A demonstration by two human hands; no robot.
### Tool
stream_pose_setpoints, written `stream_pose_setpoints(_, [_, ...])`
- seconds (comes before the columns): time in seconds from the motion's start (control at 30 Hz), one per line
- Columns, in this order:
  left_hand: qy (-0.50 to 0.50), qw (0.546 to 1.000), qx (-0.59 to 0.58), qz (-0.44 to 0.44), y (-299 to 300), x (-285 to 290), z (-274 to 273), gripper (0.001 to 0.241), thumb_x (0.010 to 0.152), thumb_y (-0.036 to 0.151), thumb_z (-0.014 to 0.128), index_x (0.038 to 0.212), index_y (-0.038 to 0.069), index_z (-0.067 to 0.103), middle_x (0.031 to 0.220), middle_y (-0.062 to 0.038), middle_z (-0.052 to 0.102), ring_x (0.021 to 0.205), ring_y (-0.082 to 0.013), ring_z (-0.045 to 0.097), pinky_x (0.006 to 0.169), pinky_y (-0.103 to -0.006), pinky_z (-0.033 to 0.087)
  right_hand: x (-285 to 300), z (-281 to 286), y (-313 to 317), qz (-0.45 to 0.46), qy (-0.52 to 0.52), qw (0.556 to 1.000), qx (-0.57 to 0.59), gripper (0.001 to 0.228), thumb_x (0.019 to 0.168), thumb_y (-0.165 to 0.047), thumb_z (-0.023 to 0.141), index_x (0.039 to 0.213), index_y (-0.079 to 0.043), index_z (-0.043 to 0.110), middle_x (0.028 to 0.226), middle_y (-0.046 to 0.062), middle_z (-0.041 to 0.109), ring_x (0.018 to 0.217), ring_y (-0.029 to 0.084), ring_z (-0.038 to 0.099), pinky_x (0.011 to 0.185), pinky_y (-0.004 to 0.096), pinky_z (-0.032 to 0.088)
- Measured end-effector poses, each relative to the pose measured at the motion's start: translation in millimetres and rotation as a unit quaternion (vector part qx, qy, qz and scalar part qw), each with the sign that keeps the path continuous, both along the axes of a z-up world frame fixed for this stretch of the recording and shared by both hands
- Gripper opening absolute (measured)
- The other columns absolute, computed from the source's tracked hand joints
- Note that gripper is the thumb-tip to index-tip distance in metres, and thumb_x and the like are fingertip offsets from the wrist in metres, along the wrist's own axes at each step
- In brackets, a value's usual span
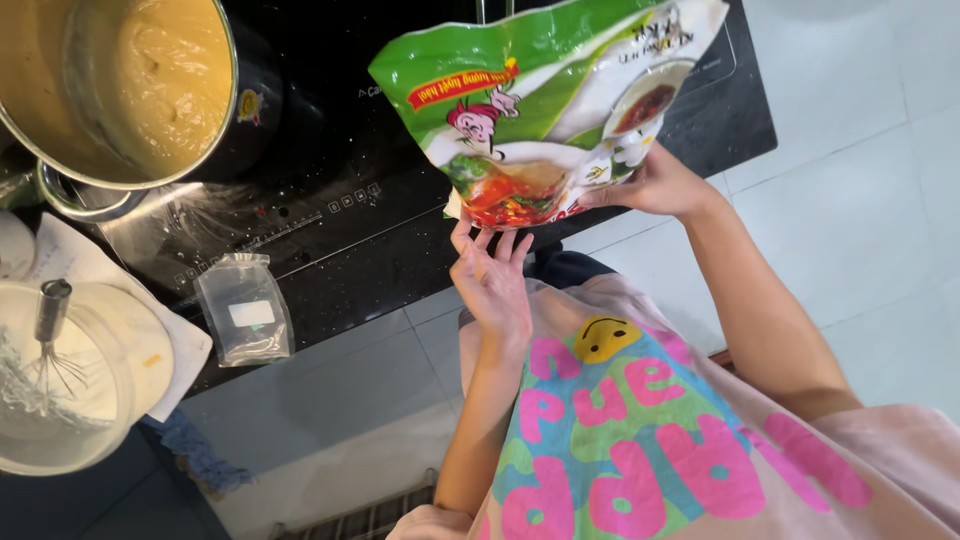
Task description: The person opens a packet of milk with scissors, pours the contents into a bowl of flour, and whisks the mixture together by hand.
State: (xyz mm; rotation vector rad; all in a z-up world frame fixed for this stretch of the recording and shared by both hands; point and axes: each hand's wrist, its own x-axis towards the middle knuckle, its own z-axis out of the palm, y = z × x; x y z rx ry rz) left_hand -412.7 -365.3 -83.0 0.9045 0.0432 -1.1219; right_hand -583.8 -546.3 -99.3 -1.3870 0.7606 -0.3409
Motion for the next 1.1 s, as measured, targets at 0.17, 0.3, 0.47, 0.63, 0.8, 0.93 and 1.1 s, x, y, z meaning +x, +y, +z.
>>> stream_pose_setpoints(0.17, [-0.010,0.999,0.050,0.013,-3,-9,-5,0.064,0.095,0.048,0.041,0.151,0.018,0.031,0.149,-0.013,0.040,0.140,-0.0316,0.044,0.110,-0.0517,0.037,-1,9,2,0.015,0.006,1.000,0.000,0.063,0.080,-0.001,0.085,0.137,-0.001,0.058,0.129,0.005,0.069,0.117,0.014,0.064,0.099,0.032,0.054])
stream_pose_setpoints(0.3, [-0.046,0.996,0.077,0.006,-2,-10,-7,0.064,0.097,0.049,0.039,0.153,0.018,0.033,0.149,-0.013,0.044,0.140,-0.0295,0.045,0.105,-0.0494,0.040,-2,7,3,0.005,-0.005,1.000,-0.011,0.062,0.082,-0.002,0.084,0.137,-0.002,0.056,0.128,0.004,0.068,0.116,0.013,0.063,0.097,0.031,0.054])
stream_pose_setpoints(0.47, [-0.120,0.982,0.148,0.017,-7,-15,5,0.070,0.096,0.047,0.042,0.158,0.019,0.028,0.163,-0.005,0.025,0.151,-0.0282,0.033,0.108,-0.0501,0.037,-2,5,4,-0.002,-0.016,1.000,-0.004,0.062,0.082,-0.002,0.084,0.137,-0.002,0.056,0.128,0.003,0.067,0.116,0.012,0.063,0.097,0.031,0.055])
stream_pose_setpoints(0.63, [-0.248,0.965,0.079,0.015,-11,-22,17,0.098,0.088,0.016,0.072,0.166,0.022,0.011,0.171,-0.008,0.012,0.155,-0.0336,0.022,0.116,-0.0563,0.036,-5,1,8,-0.012,-0.010,1.000,-0.004,0.056,0.083,-0.001,0.084,0.132,-0.001,0.058,0.123,0.004,0.069,0.113,0.013,0.065,0.095,0.031,0.056])
stream_pose_setpoints(0.8, [-0.296,0.939,0.172,-0.024,-12,-22,19,0.103,0.083,0.008,0.076,0.165,0.025,0.015,0.171,-0.006,0.010,0.156,-0.0348,0.030,0.112,-0.0571,0.041,-6,0,10,-0.002,-0.039,0.998,-0.047,0.051,0.085,-0.003,0.084,0.130,-0.002,0.060,0.123,0.002,0.070,0.113,0.011,0.064,0.097,0.030,0.055])
stream_pose_setpoints(0.93, [-0.302,0.938,0.170,-0.033,-12,-21,24,0.102,0.084,0.008,0.076,0.165,0.024,0.016,0.171,-0.006,0.010,0.156,-0.0341,0.030,0.112,-0.0569,0.040,-7,0,11,0.015,-0.022,0.994,-0.104,0.039,0.088,-0.004,0.085,0.123,-0.002,0.068,0.119,0.003,0.073,0.110,0.011,0.065,0.098,0.031,0.053])
stream_pose_setpoints(1.1, [-0.306,0.936,0.171,-0.036,-12,-19,24,0.101,0.084,0.008,0.076,0.165,0.024,0.016,0.170,-0.006,0.012,0.154,-0.0337,0.033,0.112,-0.0556,0.041,-5,1,13,-0.012,-0.026,0.995,-0.094,0.043,0.085,-0.008,0.086,0.123,-0.003,0.065,0.119,0.002,0.070,0.112,0.010,0.063,0.100,0.030,0.050])
